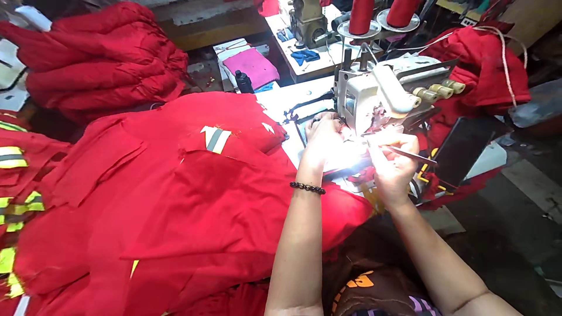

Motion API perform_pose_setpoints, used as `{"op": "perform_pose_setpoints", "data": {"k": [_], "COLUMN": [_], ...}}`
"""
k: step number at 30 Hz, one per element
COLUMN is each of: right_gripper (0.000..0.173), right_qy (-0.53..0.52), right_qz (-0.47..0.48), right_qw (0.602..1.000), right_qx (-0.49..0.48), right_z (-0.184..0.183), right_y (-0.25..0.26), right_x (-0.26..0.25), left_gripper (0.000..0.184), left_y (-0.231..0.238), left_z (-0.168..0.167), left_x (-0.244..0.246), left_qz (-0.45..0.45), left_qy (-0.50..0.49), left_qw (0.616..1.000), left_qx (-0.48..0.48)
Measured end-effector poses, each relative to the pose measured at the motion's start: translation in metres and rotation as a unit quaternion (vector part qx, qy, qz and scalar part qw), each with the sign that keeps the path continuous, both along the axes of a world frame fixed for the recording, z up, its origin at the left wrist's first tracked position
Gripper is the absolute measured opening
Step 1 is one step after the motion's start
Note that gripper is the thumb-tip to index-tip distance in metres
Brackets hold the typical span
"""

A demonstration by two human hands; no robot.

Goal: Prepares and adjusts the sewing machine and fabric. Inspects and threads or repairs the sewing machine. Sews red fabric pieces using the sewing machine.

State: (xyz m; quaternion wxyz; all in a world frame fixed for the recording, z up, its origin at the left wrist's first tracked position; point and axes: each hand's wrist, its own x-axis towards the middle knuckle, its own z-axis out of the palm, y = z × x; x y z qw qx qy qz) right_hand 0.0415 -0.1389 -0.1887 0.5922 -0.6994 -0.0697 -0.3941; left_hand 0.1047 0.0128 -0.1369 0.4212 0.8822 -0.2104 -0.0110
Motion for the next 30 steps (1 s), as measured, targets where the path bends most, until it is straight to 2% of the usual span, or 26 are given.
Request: {"op": "perform_pose_setpoints", "data": {"k": [5, 12, 20, 26, 30], "right_gripper": [0.031, 0.035, 0.034, 0.036, 0.036], "right_qy": [-0.002, -0.047, -0.068, -0.056, -0.037], "right_qz": [-0.006, -0.025, -0.029, 0.024, 0.034], "right_qw": [1.0, 0.999, 0.997, 0.997, 0.995], "right_qx": [-0.012, 0.009, 0.013, 0.057, 0.087], "right_z": [0.0, -0.002, 0.0, -0.005, -0.003], "right_y": [0.001, 0.003, 0.008, 0.0, -0.003], "right_x": [0.001, 0.004, 0.005, 0.007, 0.007], "left_gripper": [0.016, 0.019, 0.015, 0.021, 0.021], "left_y": [0.0, -0.002, 0.0, 0.008, 0.007], "left_z": [-0.003, -0.006, 0.005, 0.004, -0.002], "left_x": [0.003, 0.0, -0.022, -0.018, 0.0], "left_qz": [-0.007, 0.023, 0.047, 0.011, -0.025], "left_qy": [-0.008, -0.004, -0.04, -0.058, -0.019], "left_qw": [1.0, 0.998, 0.998, 0.998, 0.999], "left_qx": [0.001, -0.052, 0.005, -0.017, -0.017]}}
